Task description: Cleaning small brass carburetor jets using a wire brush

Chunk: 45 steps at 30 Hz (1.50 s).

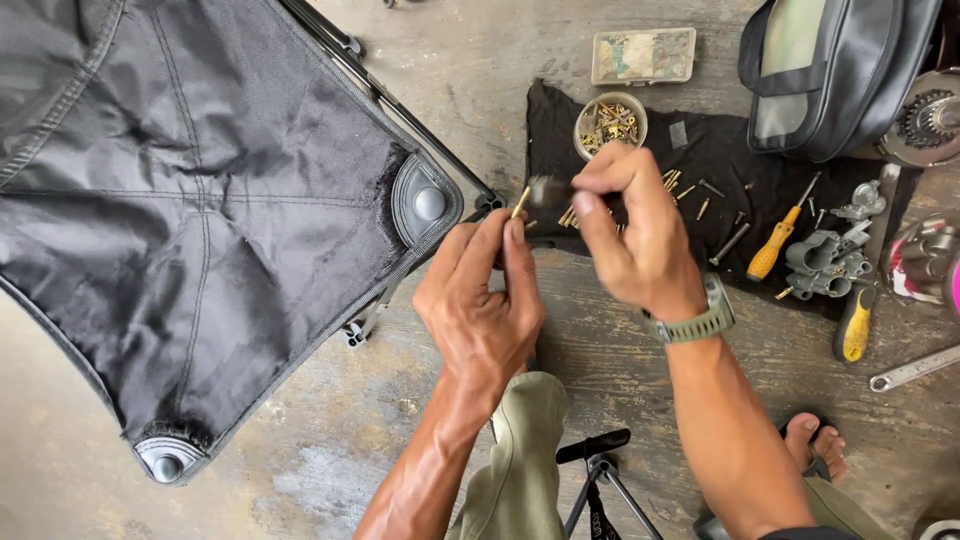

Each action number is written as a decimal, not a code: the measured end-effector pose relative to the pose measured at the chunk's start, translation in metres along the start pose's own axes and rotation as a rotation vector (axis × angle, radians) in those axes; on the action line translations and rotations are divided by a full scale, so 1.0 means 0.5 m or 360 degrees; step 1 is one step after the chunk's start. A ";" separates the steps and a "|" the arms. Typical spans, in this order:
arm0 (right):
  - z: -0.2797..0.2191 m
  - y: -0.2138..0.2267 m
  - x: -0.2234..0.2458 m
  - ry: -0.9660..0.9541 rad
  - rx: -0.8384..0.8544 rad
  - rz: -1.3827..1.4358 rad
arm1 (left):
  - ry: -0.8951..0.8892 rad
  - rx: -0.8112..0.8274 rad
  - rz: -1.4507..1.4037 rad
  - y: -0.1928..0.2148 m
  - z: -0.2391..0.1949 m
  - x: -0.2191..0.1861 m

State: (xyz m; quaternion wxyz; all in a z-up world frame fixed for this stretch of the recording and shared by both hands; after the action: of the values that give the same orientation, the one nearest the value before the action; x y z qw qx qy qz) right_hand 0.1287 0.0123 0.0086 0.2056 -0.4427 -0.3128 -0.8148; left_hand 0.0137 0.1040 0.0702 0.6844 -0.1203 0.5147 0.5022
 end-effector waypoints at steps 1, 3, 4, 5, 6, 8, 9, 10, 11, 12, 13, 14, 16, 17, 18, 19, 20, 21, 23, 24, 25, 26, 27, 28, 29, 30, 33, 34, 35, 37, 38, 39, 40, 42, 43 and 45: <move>-0.001 0.004 0.002 0.0010 0.0001 0.0002 | -0.0006 -0.0008 0.0002 0.001 0.000 -0.003; -0.008 0.015 -0.008 -0.0096 -0.0040 0.0165 | 0.0054 -0.0005 -0.0084 0.000 -0.003 -0.002; 0.003 0.007 0.002 -0.0101 -0.0036 0.0173 | 0.0060 -0.0005 -0.0075 -0.001 0.000 -0.003; 0.011 0.001 0.017 -0.0066 -0.0015 0.0203 | 0.0066 -0.0018 -0.0090 0.000 0.000 -0.004; 0.019 -0.004 0.034 -0.0031 0.0006 0.0232 | 0.0071 -0.0032 -0.0104 0.001 0.000 -0.007; 0.023 0.012 0.018 0.0069 -0.0037 0.0079 | 0.0057 -0.0038 -0.0131 0.002 0.004 -0.013; 0.022 0.013 0.012 0.0135 -0.0066 -0.0059 | 0.0077 -0.0034 -0.0140 0.007 0.003 -0.010; 0.021 0.010 0.026 0.0137 -0.0066 -0.0053 | 0.0075 -0.0036 -0.0134 0.007 0.006 -0.007; 0.016 0.013 0.032 0.0077 -0.0108 0.0047 | 0.0090 -0.0046 -0.0150 0.004 0.004 -0.005; 0.011 0.017 0.038 0.0016 -0.0148 0.0147 | 0.0105 -0.0056 -0.0165 0.001 0.002 -0.001; 0.010 0.008 0.036 0.0000 -0.0148 0.0140 | 0.0118 -0.0046 -0.0172 0.000 -0.002 0.001; 0.010 -0.001 0.040 0.0030 -0.0130 0.0092 | 0.0123 -0.0042 -0.0151 0.000 -0.006 0.001; 0.027 -0.002 0.043 0.0112 -0.0125 0.0049 | 0.0081 -0.0061 -0.0128 0.002 0.004 -0.005; 0.025 0.001 0.038 0.0114 -0.0146 0.0013 | 0.0098 -0.0071 -0.0122 0.008 0.002 -0.001; 0.023 0.003 0.030 0.0115 -0.0167 -0.0024 | 0.0114 -0.0080 -0.0115 0.012 -0.001 0.005; 0.019 0.001 0.038 0.0106 -0.0167 -0.0026 | 0.0122 -0.0074 -0.0117 0.009 0.001 0.004; 0.015 0.000 0.040 0.0040 -0.0189 0.0095 | 0.0139 -0.0068 -0.0160 0.005 0.002 0.004; 0.010 -0.001 0.043 -0.0024 -0.0204 0.0219 | 0.0160 -0.0069 -0.0201 0.003 0.001 0.003; 0.009 -0.009 0.034 -0.0007 -0.0193 0.0181 | 0.0191 -0.0071 -0.0240 0.004 0.002 -0.001; 0.012 -0.013 0.033 0.0017 -0.0187 0.0143 | 0.0212 -0.0072 -0.0280 0.006 0.006 -0.004; 0.011 -0.009 0.034 0.0031 -0.0189 0.0144 | 0.0200 -0.0079 -0.0280 0.008 0.008 -0.005; 0.009 -0.002 0.028 -0.0009 -0.0230 0.0186 | 0.0185 -0.0073 -0.0277 0.007 0.010 -0.004; -0.003 0.004 0.020 -0.0074 -0.0266 0.0228 | 0.0194 -0.0055 -0.0272 0.006 0.003 -0.002; -0.003 0.000 0.025 -0.0085 -0.0263 0.0230 | 0.0205 -0.0051 -0.0269 0.003 0.000 -0.001; -0.002 -0.004 0.034 -0.0056 -0.0257 0.0265 | 0.0223 -0.0044 -0.0312 0.000 -0.003 0.001; -0.001 -0.006 0.045 -0.0027 -0.0252 0.0301 | 0.0242 -0.0038 -0.0354 -0.003 -0.006 0.000; 0.002 0.003 0.021 0.0014 -0.0250 0.0079 | 0.0317 -0.0042 -0.0406 0.005 0.002 -0.001; 0.004 0.005 0.028 0.0027 -0.0249 0.0085 | 0.0307 -0.0051 -0.0403 0.005 0.005 -0.004; -0.001 0.007 0.028 -0.0026 -0.0278 0.0148 | 0.0340 -0.0049 -0.0446 0.003 0.004 -0.002; -0.007 0.003 0.028 -0.0091 -0.0299 0.0217 | 0.0386 -0.0048 -0.0481 0.001 -0.001 0.002; -0.006 -0.003 0.034 -0.0072 -0.0270 0.0221 | 0.0421 -0.0040 -0.0508 0.000 -0.004 0.002; 0.003 -0.004 0.040 -0.0034 -0.0258 0.0207 | 0.0432 -0.0026 -0.0555 -0.006 0.002 0.001; 0.001 0.002 0.032 -0.0025 -0.0267 0.0197 | 0.0421 -0.0021 -0.0566 -0.007 0.002 -0.002; -0.001 0.004 0.014 -0.0016 -0.0315 0.0164 | 0.0528 -0.0054 -0.0687 -0.001 -0.004 0.007; -0.005 0.004 0.020 -0.0023 -0.0311 0.0167 | 0.0536 -0.0055 -0.0683 -0.002 -0.004 0.010; -0.021 0.007 0.023 -0.0109 -0.0324 0.0331 | 0.0732 -0.0026 -0.0841 -0.017 -0.018 0.027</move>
State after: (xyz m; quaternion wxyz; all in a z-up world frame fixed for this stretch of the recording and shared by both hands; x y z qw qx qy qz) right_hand 0.1188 0.0020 0.0155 0.2322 -0.5187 -0.1880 -0.8010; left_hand 0.0147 0.1017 0.0520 0.6559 -0.3648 0.6024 0.2717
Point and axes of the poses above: each hand's wrist, its own z-axis towards the middle knuckle, its own y-axis out of the back of the hand, x = y × z, the point moved 7 cm from there along z, towards the middle knuckle, and after that the axes turned 9 degrees about -z, right-handed, at the moved point
